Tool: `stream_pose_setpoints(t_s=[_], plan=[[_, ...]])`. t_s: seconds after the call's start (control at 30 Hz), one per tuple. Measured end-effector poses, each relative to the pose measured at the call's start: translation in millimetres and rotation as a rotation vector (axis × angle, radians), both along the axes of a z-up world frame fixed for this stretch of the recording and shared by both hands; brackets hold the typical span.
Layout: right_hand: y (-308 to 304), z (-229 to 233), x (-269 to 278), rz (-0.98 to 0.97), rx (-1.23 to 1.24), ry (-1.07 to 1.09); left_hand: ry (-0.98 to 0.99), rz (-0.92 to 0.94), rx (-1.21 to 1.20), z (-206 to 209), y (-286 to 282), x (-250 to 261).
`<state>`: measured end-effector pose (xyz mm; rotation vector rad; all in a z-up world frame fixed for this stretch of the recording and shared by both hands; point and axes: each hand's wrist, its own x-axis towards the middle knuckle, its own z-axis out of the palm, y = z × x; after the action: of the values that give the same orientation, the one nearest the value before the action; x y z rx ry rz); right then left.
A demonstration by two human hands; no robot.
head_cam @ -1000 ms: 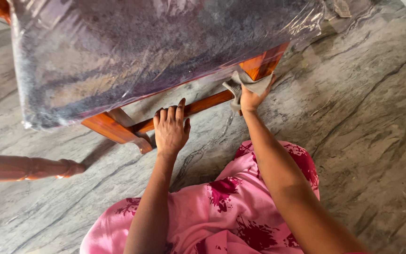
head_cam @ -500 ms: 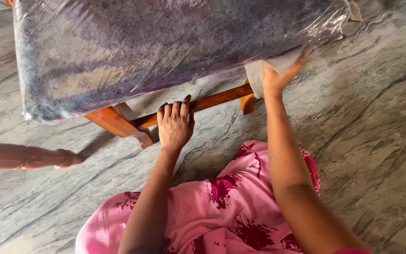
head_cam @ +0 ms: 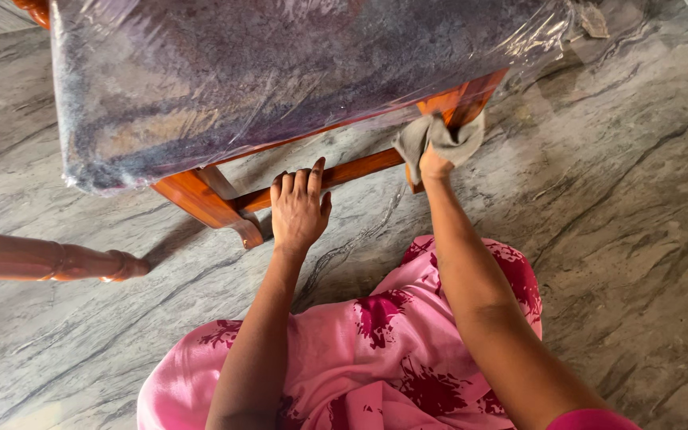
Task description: The person sits on the floor and wipes the legs and crossbars of a wooden chair and a wooden table using a grey cloth. The person cleans the furniture systematically, moving from the chair to the table legs.
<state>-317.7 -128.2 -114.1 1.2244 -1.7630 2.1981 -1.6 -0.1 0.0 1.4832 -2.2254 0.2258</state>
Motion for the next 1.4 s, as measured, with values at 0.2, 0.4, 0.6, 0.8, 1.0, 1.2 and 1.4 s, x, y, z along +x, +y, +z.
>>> stream_pose_setpoints(t_s=[0.2, 0.4, 0.6, 0.8, 1.0, 1.2, 1.4], plan=[[-39, 39, -48, 0.085, -0.32, 0.255, 0.028, -0.007, -0.029, 1, 0, 0], [-69, 2, -26, -0.008, 0.091, -0.361, 0.053, 0.031, -0.045, -4, -4, -6], [-44, -9, 68, -0.183, 0.473, 0.281, 0.034, 0.059, 0.013, -11, -6, -8], [11, 52, 182, 0.119, -0.053, 0.522, -0.071, 0.013, 0.058, 28, 14, 15], [46, 103, 273, -0.052, -0.321, 0.855, 0.18, 0.177, 0.305, 136, 100, 104], [54, 79, 351, 0.266, -0.247, 1.05, 0.227, 0.473, 0.169, 145, 98, 153], [31, 31, 369, 0.037, 0.012, 1.016, 0.228, 0.527, 0.175, 141, 110, 159]])
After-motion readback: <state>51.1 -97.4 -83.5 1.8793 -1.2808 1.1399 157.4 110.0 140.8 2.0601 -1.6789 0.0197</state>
